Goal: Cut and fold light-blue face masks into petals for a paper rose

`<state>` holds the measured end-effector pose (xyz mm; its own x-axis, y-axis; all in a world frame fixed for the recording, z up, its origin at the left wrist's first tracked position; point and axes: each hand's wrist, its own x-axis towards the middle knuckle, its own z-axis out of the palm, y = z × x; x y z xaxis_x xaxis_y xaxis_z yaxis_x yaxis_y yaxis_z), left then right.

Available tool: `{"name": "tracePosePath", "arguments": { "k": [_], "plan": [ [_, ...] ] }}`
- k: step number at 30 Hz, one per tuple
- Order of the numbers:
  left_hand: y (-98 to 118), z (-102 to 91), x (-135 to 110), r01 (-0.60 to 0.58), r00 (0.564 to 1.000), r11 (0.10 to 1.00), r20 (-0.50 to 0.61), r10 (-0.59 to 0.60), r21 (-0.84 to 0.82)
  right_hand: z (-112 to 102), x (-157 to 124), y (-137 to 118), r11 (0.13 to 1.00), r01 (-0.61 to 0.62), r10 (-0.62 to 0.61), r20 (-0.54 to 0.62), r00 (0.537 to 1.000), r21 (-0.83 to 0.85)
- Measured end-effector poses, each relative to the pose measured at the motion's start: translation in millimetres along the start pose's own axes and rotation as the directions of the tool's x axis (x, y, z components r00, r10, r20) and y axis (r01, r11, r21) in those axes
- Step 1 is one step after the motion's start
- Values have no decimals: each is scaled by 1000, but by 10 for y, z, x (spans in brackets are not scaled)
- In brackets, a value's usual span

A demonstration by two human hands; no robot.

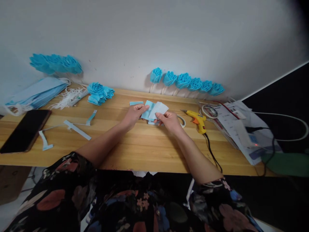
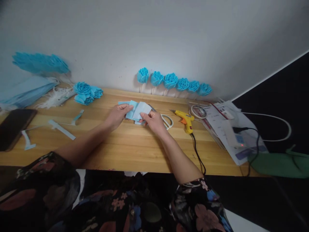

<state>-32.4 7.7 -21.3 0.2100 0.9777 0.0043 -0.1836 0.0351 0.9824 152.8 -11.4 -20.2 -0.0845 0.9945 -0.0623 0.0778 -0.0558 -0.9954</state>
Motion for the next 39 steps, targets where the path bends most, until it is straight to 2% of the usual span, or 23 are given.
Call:
{"name": "tracePosePath", "arguments": {
  "k": [3, 6, 12, 17, 20, 24, 27, 29, 33, 36, 37, 39],
  "plan": [
    [-29, -13, 22, 32, 999, 999, -23, -33, -34, -76, 16, 46, 1000, -2, 4, -118, 993, 23],
    [-31, -15, 21, 47, 998, 998, -29, -49, -50, -141, 32, 37, 998, 63, -59, -206, 977, 14],
    [-28, -10, 7, 62, 997, 996, 41, -59, -64, -158, -2, -42, 985, 174, -169, -194, 966, 10],
    [13, -10, -3, 48, 997, 993, 64, -42, -107, -142, -40, -113, 984, 171, -153, -247, 957, 55],
    [69, -21, -36, -89, 991, 996, 98, 87, 25, -145, -39, -141, 971, 161, -111, -260, 959, 178],
    [121, -35, -74, -339, 939, 920, 119, 321, 197, -161, -40, -170, 921, 128, -55, -201, 978, 367],
    [139, -41, -88, -433, 901, 879, 126, 415, 198, -149, -74, -206, 903, 72, -33, -100, 994, 423],
    [148, -39, -101, -446, 894, 878, 132, 428, 176, -120, -108, -226, 904, 30, -20, -26, 999, 426],
    [147, -14, -130, -397, 914, 905, 151, 376, 154, -44, -151, -210, 899, -65, 27, 93, 995, 434],
    [98, 24, -123, -322, 940, 945, 131, 314, 47, -7, -141, -166, 902, -61, 43, 51, 998, 427],
    [74, 39, -112, -257, 960, 966, 109, 259, -33, -3, -132, -153, 905, -45, 39, 23, 999, 422],
    [25, 69, -82, -44, 993, 973, 94, 67, -225, -6, -112, -134, 912, 0, 19, -41, 999, 410]
  ]
}}
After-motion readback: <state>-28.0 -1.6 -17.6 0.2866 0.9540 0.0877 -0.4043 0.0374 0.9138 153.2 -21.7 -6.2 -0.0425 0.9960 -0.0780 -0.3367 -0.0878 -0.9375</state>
